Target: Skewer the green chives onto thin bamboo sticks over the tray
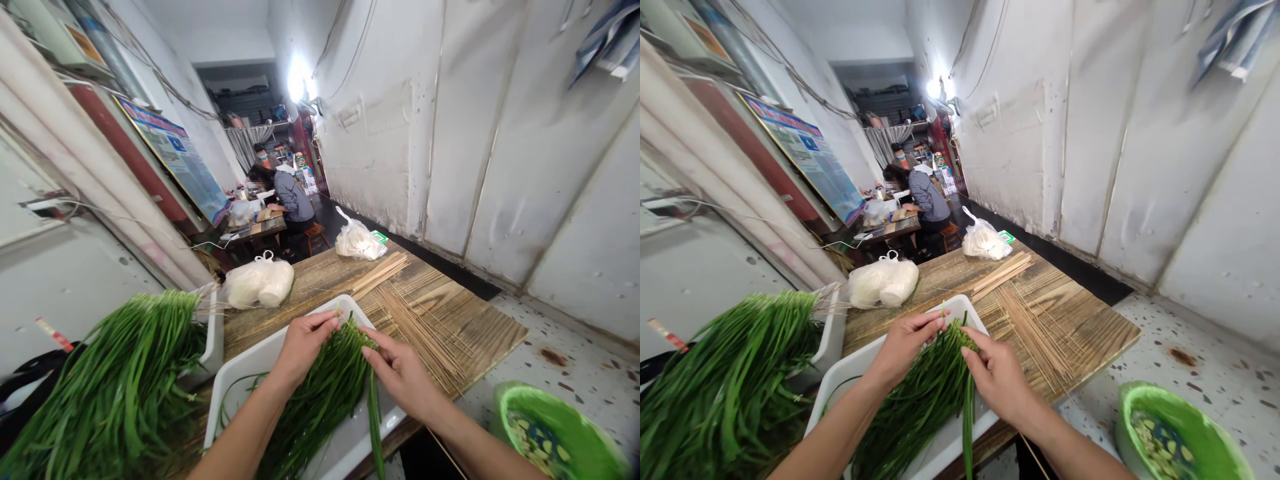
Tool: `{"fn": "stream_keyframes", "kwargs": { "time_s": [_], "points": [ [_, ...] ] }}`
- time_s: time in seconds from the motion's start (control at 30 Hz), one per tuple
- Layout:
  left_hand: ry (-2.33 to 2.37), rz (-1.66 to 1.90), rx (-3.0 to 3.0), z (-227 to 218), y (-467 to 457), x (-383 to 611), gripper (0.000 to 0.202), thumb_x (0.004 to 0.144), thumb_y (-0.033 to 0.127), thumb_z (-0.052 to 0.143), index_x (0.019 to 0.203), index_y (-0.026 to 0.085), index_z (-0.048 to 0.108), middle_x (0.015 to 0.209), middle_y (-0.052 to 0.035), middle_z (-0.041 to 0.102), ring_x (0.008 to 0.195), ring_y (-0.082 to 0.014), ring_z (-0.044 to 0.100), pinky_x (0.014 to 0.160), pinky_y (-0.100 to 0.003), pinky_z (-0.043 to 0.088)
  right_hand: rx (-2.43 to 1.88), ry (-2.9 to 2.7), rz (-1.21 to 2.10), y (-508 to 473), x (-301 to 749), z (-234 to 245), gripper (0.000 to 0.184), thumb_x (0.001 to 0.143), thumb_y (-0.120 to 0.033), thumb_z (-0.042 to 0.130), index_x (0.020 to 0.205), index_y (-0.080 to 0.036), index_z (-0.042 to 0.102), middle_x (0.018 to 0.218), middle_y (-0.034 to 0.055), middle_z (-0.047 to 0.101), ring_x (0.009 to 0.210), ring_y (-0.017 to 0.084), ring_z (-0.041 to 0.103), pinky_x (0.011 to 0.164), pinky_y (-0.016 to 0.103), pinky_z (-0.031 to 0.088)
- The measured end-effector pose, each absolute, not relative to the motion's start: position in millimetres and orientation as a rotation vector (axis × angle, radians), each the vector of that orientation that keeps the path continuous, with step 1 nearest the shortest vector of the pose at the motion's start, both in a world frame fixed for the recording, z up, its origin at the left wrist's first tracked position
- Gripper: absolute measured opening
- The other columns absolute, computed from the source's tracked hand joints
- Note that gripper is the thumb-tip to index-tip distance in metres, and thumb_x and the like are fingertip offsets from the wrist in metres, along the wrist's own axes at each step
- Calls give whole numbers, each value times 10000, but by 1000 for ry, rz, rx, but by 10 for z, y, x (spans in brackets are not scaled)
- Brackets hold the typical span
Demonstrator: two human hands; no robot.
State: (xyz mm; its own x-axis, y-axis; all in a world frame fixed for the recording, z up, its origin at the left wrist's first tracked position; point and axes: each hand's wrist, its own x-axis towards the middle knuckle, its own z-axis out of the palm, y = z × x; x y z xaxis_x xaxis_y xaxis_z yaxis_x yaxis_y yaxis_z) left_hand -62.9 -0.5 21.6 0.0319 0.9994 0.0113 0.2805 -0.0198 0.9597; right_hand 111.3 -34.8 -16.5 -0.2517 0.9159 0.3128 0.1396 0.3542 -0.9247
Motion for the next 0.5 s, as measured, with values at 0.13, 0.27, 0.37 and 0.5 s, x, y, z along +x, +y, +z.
{"fn": "stream_keyframes", "kwargs": {
  "time_s": [0.13,0.27,0.37,0.5],
  "points": [
    [1359,1054,1467,205,1,-640,297,704,356,592,877,146,709,716,-22,631,545,-93,405,556,-221,338,-960,-1660,1007,-346,1111,-179,381,866,-289,453,1182,-105,560,564,-32,457,491,99,349,481,218,330],
    [1365,1064,1476,193,6,-639,318,703,365,592,898,143,707,726,-30,635,544,-96,416,552,-225,347,-953,-1656,988,-350,1118,-183,379,864,-298,456,1173,-110,567,589,-21,490,490,100,364,487,221,355],
    [1374,1070,1484,201,2,-629,328,695,371,597,903,143,709,721,-33,640,543,-98,425,549,-228,354,-962,-1660,971,-349,1120,-182,376,865,-299,457,1173,-115,570,569,-27,479,480,97,351,476,218,353],
    [1377,1077,1470,220,-4,-620,329,692,359,603,923,150,706,685,-21,639,534,-96,432,544,-225,354,-954,-1666,978,-344,1114,-168,373,866,-292,453,1177,-121,568,550,-39,440,474,92,332,454,208,325]
  ]
}}
